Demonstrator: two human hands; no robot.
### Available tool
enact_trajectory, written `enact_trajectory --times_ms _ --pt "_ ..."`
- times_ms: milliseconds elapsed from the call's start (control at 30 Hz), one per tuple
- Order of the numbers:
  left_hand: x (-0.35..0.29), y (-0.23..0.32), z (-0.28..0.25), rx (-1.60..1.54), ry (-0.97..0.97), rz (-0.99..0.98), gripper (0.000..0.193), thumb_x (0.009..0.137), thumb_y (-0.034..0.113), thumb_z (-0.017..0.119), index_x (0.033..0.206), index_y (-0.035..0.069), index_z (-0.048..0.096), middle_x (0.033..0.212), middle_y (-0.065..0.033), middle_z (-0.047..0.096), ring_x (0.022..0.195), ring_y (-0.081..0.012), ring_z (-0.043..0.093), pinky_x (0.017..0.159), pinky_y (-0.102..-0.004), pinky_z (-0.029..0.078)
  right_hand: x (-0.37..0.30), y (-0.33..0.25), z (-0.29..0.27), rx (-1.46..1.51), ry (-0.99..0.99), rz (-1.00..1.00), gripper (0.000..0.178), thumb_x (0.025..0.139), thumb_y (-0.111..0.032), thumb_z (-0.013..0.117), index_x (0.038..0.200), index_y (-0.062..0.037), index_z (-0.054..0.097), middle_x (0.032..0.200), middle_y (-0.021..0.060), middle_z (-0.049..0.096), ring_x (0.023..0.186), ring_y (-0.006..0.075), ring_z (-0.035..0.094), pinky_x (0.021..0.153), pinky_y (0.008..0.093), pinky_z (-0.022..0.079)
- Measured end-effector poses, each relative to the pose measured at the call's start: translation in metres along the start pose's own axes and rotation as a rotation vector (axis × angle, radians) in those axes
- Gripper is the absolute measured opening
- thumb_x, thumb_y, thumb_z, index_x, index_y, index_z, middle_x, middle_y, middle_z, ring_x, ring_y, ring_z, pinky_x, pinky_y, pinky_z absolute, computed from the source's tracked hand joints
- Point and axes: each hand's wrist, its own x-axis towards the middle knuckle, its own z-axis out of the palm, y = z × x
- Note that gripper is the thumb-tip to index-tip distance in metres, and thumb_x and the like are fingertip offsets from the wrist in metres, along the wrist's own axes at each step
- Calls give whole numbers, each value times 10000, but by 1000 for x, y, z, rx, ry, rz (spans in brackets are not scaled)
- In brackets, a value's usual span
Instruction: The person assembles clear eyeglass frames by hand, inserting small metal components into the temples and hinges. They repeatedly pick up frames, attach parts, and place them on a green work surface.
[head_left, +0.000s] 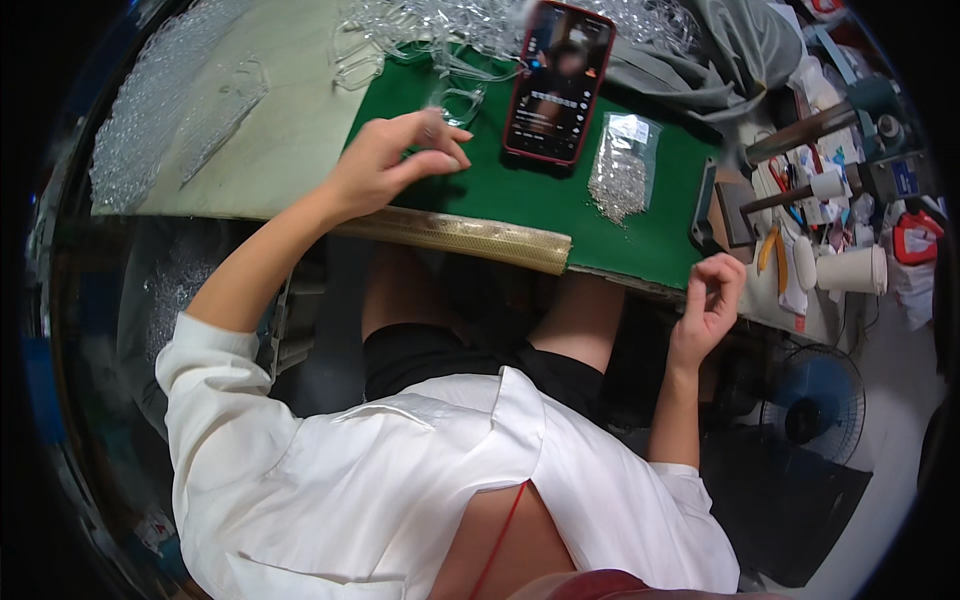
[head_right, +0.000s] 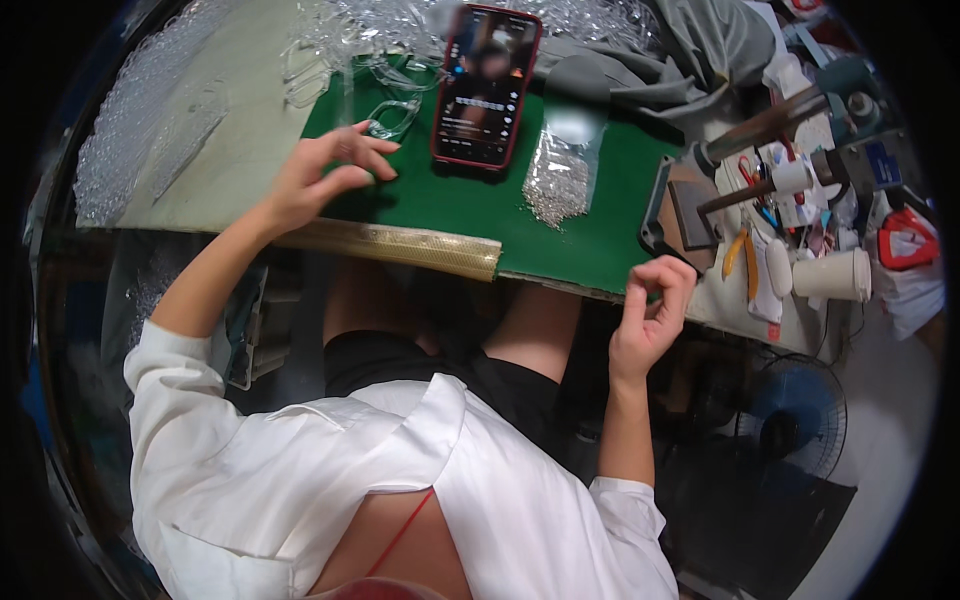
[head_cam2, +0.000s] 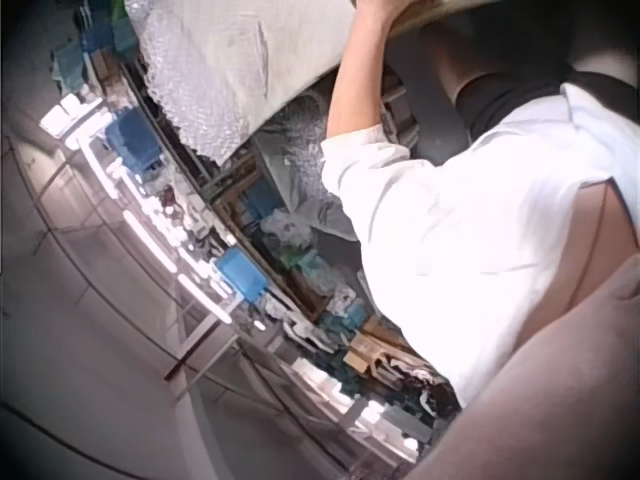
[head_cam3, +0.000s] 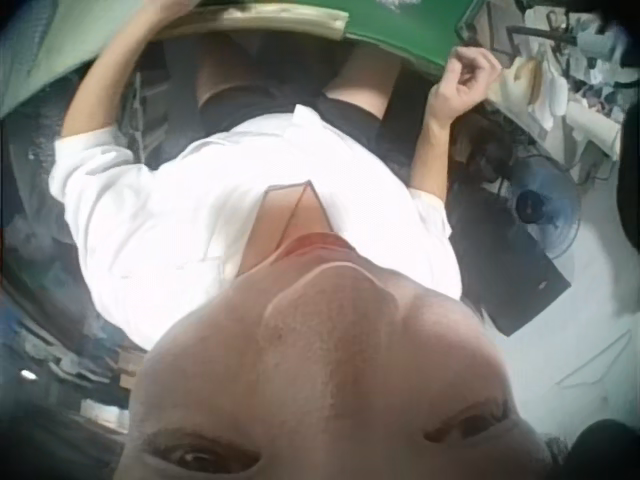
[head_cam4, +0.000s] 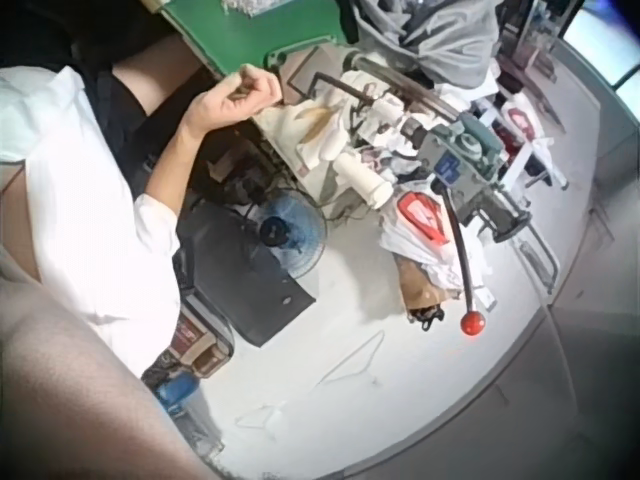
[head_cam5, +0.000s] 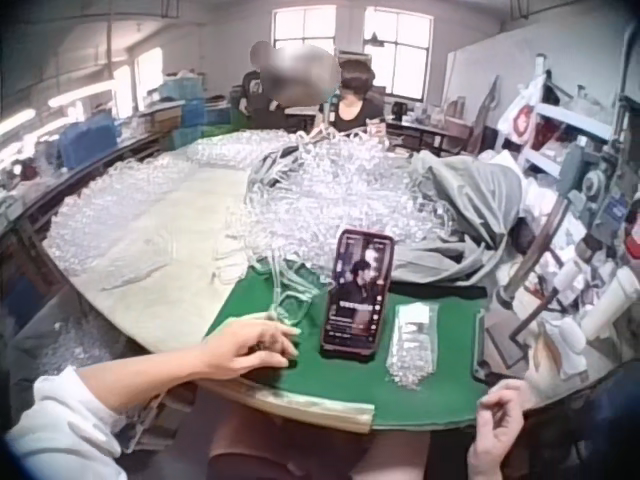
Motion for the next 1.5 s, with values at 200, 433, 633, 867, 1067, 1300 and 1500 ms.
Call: enact_trajectory --times_ms 200,433,633,867,1067,1300,1500 --pt "11 33 -30 -740 219 -326 339 1006 402 435 925 78 487 664 -35 560 745 -179 639 804 -348 512 15 -15 18 -65 -266 63 94 828 22 576 907 -21 604 863 50 546 775 150 504 654 256 387" --pt "-13 57 -25 -916 69 -275 467 953 385 516 1212 11 412 689 -21 482 728 -170 563 876 -372 468 26 -10 17 -546 -700 -246 382 815 -294 656 1163 -136 655 948 75 527 883 258 508 767 373 421" --pt "-43 93 10 -748 60 -155 653 707 -2 643 1280 -87 340 730 -125 646 780 -268 677 1011 -417 429 25 5 -3 -597 -680 -304 419 844 -397 604 1149 -115 656 1009 74 538 947 260 509 841 388 406" --pt "-45 84 42 -586 107 -113 452 751 49 716 1142 -71 523 985 -177 640 738 -213 668 825 -369 536 33 12 3 -265 -532 73 156 823 -57 627 964 -29 686 831 82 608 761 222 567 693 308 450" --pt "-23 92 69 -438 246 -211 847 813 477 687 1356 -86 362 1387 -223 432 630 -125 598 523 -204 464 40 14 12 -275 -584 114 143 809 6 643 944 -22 681 810 70 598 701 189 578 631 287 455" --pt "-15 81 73 -412 208 -2 664 795 160 705 1340 -59 396 1345 -168 520 574 -108 560 553 -217 440 45 11 24 -333 -626 -2 143 806 7 662 946 -23 670 805 76 582 680 205 586 619 296 468" --pt "-13 82 71 -329 163 -72 760 845 344 665 1365 -100 334 1389 -245 432 682 -176 625 591 -265 513 47 17 28 -299 -605 15 111 819 38 634 925 3 640 829 70 584 731 174 600 651 276 473"
